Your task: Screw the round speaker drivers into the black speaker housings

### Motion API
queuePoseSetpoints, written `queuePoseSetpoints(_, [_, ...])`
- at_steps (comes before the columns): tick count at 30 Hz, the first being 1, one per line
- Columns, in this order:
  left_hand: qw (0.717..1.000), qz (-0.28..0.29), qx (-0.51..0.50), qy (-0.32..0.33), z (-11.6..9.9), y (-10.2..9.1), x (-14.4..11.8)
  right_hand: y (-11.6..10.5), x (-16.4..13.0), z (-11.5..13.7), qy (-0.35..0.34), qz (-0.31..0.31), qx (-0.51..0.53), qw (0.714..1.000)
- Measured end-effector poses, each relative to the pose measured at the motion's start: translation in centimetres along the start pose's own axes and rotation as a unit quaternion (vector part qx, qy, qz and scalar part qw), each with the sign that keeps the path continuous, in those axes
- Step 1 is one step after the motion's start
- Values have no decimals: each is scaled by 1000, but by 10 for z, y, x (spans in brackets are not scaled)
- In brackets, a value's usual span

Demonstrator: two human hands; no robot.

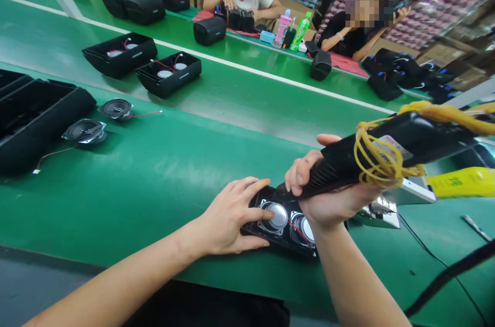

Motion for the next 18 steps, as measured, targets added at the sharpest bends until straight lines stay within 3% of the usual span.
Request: queuePoseSetpoints(18, [1000,14,16,-9,-1,-2,4,3,1,-11,29,0,-8,1000])
Point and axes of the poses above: each hand's wrist, its own x-axis towards the middle knuckle, its own y-axis out of the palm, z = x × y, the point moved 1 cm from there along x, towards the middle knuckle, and after that the axes turned 9 degrees about -x, right-handed, at the moved point
